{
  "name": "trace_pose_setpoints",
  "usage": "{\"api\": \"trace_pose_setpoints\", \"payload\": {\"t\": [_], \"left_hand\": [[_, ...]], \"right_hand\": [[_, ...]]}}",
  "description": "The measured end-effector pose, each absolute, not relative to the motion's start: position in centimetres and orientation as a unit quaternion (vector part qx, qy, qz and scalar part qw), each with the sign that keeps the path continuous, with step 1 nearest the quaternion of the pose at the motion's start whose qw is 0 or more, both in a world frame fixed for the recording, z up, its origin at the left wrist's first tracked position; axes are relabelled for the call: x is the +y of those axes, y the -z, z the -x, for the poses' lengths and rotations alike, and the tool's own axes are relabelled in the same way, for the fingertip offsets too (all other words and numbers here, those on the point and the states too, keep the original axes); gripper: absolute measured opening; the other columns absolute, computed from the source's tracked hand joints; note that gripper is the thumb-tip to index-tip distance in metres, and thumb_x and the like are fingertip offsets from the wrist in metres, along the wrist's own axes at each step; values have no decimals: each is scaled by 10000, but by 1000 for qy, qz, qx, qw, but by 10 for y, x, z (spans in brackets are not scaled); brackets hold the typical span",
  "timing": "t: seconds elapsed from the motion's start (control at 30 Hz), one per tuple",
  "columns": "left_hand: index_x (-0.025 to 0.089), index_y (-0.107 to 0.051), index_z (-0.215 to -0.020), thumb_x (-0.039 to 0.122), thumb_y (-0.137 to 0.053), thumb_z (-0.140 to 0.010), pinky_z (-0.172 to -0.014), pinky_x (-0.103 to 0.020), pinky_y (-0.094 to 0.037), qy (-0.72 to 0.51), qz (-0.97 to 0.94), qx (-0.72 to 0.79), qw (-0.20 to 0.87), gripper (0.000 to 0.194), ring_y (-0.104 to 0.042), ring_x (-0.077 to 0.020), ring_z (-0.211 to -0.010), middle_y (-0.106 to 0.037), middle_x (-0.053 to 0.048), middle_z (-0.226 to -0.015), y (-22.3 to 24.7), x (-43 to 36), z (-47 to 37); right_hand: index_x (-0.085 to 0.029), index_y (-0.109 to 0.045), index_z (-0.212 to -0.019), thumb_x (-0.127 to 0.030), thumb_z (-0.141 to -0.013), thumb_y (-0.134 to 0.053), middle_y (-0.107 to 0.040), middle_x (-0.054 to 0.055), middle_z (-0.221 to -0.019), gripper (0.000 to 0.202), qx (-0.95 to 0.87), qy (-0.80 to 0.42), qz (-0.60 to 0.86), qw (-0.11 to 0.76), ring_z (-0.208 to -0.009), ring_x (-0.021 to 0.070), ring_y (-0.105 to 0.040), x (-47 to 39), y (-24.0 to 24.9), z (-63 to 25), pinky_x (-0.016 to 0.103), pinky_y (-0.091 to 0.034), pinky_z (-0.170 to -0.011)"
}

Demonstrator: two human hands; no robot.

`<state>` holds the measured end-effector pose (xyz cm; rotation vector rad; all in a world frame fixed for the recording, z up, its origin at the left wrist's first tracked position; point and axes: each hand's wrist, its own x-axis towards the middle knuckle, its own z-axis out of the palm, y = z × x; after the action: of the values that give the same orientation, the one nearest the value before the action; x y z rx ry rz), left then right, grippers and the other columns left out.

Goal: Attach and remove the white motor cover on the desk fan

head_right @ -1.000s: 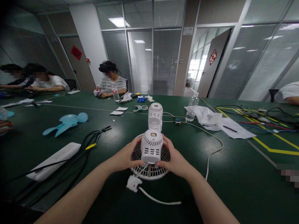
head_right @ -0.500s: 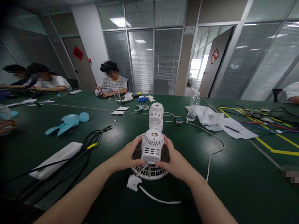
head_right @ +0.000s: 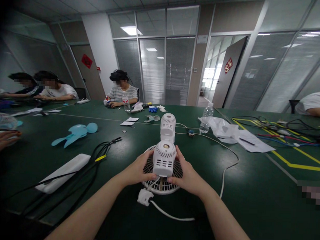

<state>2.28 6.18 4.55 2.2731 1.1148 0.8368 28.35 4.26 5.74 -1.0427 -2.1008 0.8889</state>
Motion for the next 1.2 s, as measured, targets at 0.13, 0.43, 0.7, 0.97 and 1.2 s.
{"api": "trace_pose_setpoints", "payload": {"t": [0.13,0.43,0.7,0.97,1.2], "left_hand": [[262,-334,-1422,536,-788,-609,-1092,-566,-287,-328,-830,386,234,970,-374,-367,-1319,-415,-119,-1441,-38,66,-18],[228,-410,-1301,595,-392,-909,-1054,-453,-363,-568,-618,449,305,537,-524,-245,-1205,-512,-117,-1338,-3,116,9],[200,-445,-1256,477,-394,-943,-920,-393,-471,-519,-587,515,348,421,-645,-212,-1003,-627,-112,-1170,6,124,15],[187,-429,-1280,434,-394,-942,-893,-377,-479,-472,-618,530,340,420,-664,-198,-937,-643,-108,-1143,4,112,20],[194,-521,-1223,465,-484,-878,-895,-380,-472,-407,-659,535,337,440,-639,-232,-1004,-665,-98,-1105,8,114,19]], "right_hand": [[-294,149,-1486,-426,-694,-766,-200,106,-1563,1218,-796,-321,413,304,-1421,308,-239,45,-51,-286,568,-170,-1151],[-264,97,-1501,-472,-582,-818,-142,109,-1576,1313,-797,-226,481,287,-1429,326,-191,50,-34,-280,527,-164,-1156],[-231,-264,-1463,-636,-669,-679,-232,104,-1551,983,-826,-173,486,227,-1425,318,-211,48,-39,-279,518,-190,-1152],[-214,-323,-1439,-613,-637,-700,-357,116,-1489,972,-826,-161,500,204,-1395,338,-272,38,-51,-296,532,-208,-1137],[-163,-394,-1398,-554,-629,-709,-428,153,-1435,919,-765,-157,593,196,-1315,375,-392,2,-53,-387,533,-283,-1099]]}}
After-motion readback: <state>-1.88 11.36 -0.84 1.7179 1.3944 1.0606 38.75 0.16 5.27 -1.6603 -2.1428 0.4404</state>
